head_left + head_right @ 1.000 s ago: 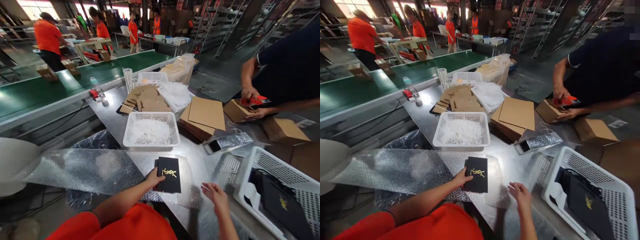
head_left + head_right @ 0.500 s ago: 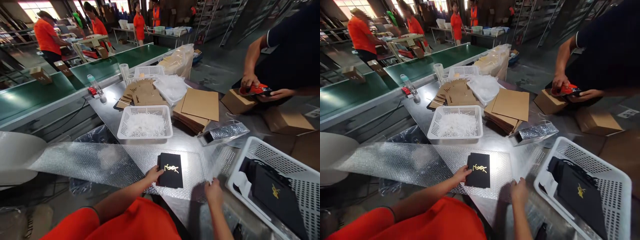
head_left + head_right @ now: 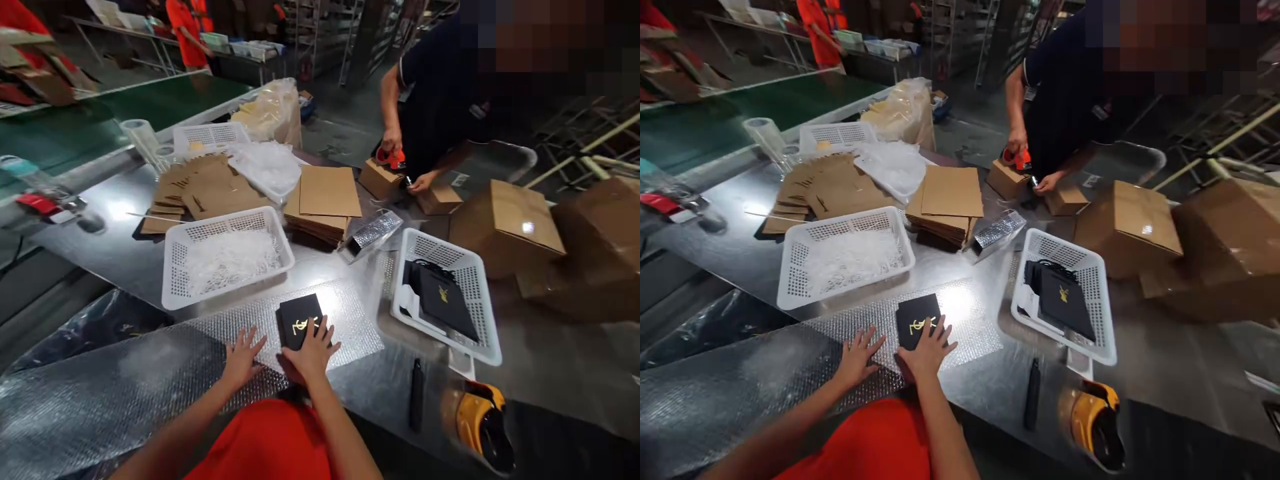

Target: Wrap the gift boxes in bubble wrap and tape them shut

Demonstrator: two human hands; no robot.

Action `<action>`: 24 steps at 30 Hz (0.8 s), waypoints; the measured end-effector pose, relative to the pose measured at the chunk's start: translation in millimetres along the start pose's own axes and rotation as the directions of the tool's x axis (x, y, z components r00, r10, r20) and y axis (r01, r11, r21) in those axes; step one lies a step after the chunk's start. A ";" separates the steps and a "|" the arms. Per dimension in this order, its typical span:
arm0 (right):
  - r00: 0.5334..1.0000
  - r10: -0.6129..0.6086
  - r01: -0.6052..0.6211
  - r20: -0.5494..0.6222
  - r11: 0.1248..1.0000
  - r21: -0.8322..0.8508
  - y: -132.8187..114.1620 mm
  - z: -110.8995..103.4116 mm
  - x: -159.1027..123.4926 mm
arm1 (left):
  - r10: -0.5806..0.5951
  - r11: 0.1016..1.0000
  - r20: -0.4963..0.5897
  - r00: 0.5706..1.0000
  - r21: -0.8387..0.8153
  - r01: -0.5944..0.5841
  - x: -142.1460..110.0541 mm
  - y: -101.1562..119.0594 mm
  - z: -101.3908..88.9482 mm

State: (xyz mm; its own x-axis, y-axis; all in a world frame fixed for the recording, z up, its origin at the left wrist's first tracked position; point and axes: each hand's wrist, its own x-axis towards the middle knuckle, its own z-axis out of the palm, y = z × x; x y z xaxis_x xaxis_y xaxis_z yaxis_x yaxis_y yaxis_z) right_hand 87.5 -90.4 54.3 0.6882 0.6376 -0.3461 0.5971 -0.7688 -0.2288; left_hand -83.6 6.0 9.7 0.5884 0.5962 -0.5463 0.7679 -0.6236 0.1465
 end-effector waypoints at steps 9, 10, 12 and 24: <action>0.986 0.016 -0.017 -0.169 1.000 -0.006 9.5 0.5 0.4 | 0.116 0.990 -0.056 0.992 -0.070 -0.119 4.3 -14.0 -11.5; 0.981 0.008 -0.009 -0.193 1.000 -0.007 9.3 -0.2 0.1 | 0.122 0.989 -0.046 0.991 -0.074 -0.125 4.6 -15.3 -13.1; 0.974 -0.016 0.014 -0.226 1.000 -0.012 5.2 0.2 -2.0 | 0.122 0.989 -0.036 0.992 -0.081 -0.125 5.1 -16.5 -14.6; 0.979 -0.068 0.047 -0.194 0.993 -0.110 -13.3 38.0 -12.6 | 0.135 0.983 -0.048 0.990 -0.120 -0.140 6.0 -18.2 -8.1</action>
State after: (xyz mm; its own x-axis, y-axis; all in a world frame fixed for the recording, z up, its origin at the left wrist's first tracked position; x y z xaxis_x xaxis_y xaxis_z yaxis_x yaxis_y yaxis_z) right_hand 55.2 -90.1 27.1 0.7132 0.6855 -0.1466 0.6705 -0.7281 -0.1428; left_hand -92.0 25.0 10.4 0.6983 0.5297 -0.4815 0.7027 -0.6355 0.3199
